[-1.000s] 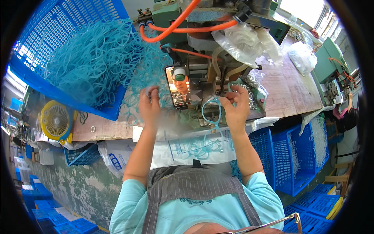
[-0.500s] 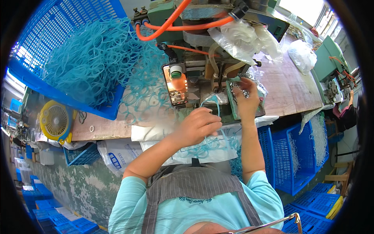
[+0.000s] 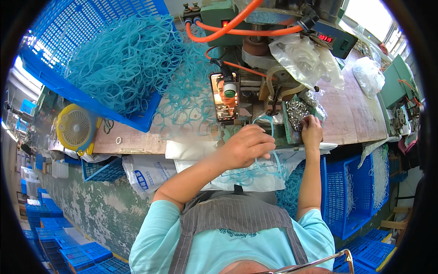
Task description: The person repeatedly picks up light blue plastic rings and places them into a machine to attach small metal components. The person handles the rings one at a time, feeding them into the machine and removing the finished pieces.
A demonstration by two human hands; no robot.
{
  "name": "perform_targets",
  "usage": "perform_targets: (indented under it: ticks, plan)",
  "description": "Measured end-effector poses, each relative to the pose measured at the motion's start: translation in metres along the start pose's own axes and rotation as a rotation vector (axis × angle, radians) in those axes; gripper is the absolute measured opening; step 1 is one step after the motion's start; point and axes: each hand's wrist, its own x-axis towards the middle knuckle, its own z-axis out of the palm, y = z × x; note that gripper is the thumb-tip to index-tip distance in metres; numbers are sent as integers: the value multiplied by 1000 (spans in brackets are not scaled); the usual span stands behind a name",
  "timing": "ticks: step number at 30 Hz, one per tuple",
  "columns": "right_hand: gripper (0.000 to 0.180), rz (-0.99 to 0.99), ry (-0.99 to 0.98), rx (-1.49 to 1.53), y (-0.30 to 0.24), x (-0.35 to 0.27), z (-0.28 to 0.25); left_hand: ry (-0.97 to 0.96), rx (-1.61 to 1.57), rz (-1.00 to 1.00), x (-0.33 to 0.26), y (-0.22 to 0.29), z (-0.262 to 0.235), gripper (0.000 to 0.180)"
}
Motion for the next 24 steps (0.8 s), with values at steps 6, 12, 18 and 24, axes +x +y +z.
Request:
perform_targets:
  ticks: [6, 12, 18, 24]
  plan:
    - [7, 160, 179, 378, 6, 3, 15, 85, 305, -16, -34, -12, -15, 34]
    - [7, 184, 263, 343, 0, -3, 10, 71, 801, -451, -113, -102, -78, 27]
    - [6, 121, 308, 317, -3, -6, 8, -393, 1007, -581, -182, -138, -134, 23]
    - [5, 192, 278, 457, -2, -6, 13, 46, 765, -656, -157, -134, -145, 9]
